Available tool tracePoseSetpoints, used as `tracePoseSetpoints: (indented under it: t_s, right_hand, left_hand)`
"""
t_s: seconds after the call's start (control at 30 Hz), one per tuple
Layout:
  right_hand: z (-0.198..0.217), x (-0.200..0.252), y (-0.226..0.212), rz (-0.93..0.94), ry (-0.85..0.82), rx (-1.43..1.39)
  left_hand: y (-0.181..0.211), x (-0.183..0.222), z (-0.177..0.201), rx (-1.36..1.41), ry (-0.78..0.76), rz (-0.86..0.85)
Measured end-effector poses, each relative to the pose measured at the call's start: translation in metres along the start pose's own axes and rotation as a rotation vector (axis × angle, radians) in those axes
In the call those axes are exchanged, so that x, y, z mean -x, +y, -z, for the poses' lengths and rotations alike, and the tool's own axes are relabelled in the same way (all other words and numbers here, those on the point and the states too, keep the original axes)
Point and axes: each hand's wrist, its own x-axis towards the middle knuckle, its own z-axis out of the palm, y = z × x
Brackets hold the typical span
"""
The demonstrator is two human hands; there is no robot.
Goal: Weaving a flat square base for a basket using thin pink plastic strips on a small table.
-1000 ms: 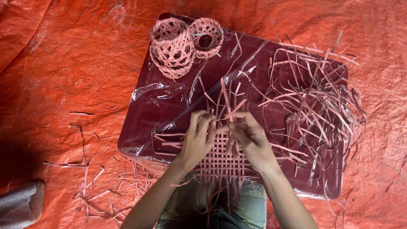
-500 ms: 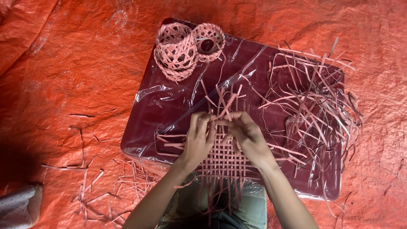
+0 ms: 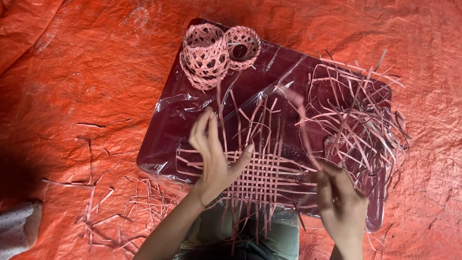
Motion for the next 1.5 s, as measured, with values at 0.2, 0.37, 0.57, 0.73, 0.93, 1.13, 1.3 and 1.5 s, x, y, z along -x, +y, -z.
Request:
tracePoseSetpoints:
  t_s: [0.2, 0.37, 0.57, 0.73, 0.93, 1.13, 1.3, 1.5]
  right_hand:
    - [-0.015, 0.025, 0.0, 0.087, -0.172, -0.093]
    - [-0.012, 0.029, 0.01, 0.088, -0.165, -0.068]
    - [-0.003, 0.031, 0.009, 0.134, -0.136, -0.011]
    - [-0.003, 0.035, 0.009, 0.147, -0.101, 0.03]
    - [-0.006, 0.035, 0.026, 0.16, -0.102, 0.023]
    - [-0.006, 0.032, 0.033, 0.09, -0.071, -0.081]
    - [-0.01, 0.023, 0.023, 0.078, -0.02, -0.045]
    - [-0.016, 0.022, 0.026, 0.016, -0.113, -0.033]
  left_hand:
    - [0.036, -0.011, 0.035, 0.242, -0.245, -0.065]
    - [0.038, -0.007, 0.048, 0.477, -0.361, 0.091]
    - [0.042, -0.016, 0.057, 0.413, -0.507, 0.207]
    - [0.039, -0.017, 0.059, 0.338, -0.625, 0.258]
    - [0.036, -0.011, 0.062, 0.881, -0.746, 0.85]
    - [0.038, 0.011, 0.055, 1.419, -0.972, 0.861]
    - [0.045, 0.012, 0.053, 1.45, -1.038, 0.791]
    - [0.052, -0.006, 0.056, 0.984, -0.577, 0.343]
